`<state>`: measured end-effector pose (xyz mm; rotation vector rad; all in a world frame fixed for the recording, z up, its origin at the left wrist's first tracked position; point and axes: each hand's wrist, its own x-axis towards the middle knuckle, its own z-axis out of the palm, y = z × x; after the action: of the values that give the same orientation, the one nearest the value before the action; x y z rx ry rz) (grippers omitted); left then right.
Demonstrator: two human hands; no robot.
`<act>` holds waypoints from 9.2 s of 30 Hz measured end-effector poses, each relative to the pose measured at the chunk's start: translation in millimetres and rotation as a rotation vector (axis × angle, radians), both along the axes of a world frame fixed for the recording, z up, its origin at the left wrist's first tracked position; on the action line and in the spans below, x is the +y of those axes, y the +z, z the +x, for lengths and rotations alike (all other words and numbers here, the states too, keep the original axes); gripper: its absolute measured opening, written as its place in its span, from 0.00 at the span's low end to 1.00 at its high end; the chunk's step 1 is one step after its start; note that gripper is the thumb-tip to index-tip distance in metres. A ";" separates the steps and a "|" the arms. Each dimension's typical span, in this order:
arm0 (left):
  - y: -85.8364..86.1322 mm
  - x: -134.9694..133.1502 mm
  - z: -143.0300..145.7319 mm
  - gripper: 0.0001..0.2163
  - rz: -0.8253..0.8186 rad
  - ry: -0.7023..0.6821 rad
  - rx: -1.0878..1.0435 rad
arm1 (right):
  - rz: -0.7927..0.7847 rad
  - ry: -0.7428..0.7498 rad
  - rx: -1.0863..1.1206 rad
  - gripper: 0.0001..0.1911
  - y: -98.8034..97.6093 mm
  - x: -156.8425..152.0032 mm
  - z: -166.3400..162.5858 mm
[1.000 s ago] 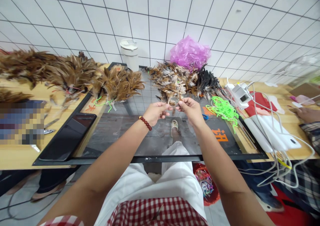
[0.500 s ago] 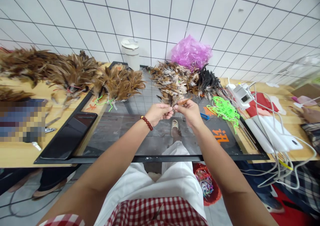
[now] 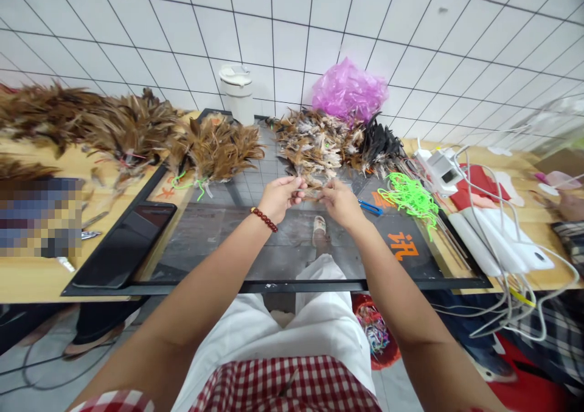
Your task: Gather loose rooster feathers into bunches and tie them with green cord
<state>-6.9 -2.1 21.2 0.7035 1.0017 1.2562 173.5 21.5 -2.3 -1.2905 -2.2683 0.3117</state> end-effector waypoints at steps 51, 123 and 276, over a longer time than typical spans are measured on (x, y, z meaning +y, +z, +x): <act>-4.8 -8.5 5.6 0.08 -0.042 -0.438 0.064 | -0.608 0.062 0.939 0.18 14.4 -6.5 -12.7; -1.5 2.2 1.4 0.05 0.044 0.215 -0.083 | 0.056 -0.059 -0.273 0.11 19.6 -20.8 -2.0; 2.1 -10.5 1.8 0.13 -0.047 -0.484 0.022 | -0.779 0.092 1.027 0.17 13.3 -3.3 -13.9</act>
<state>-5.1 -12.6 23.3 0.8630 0.8111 0.8015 159.5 18.1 10.9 -0.9517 -1.3094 1.5825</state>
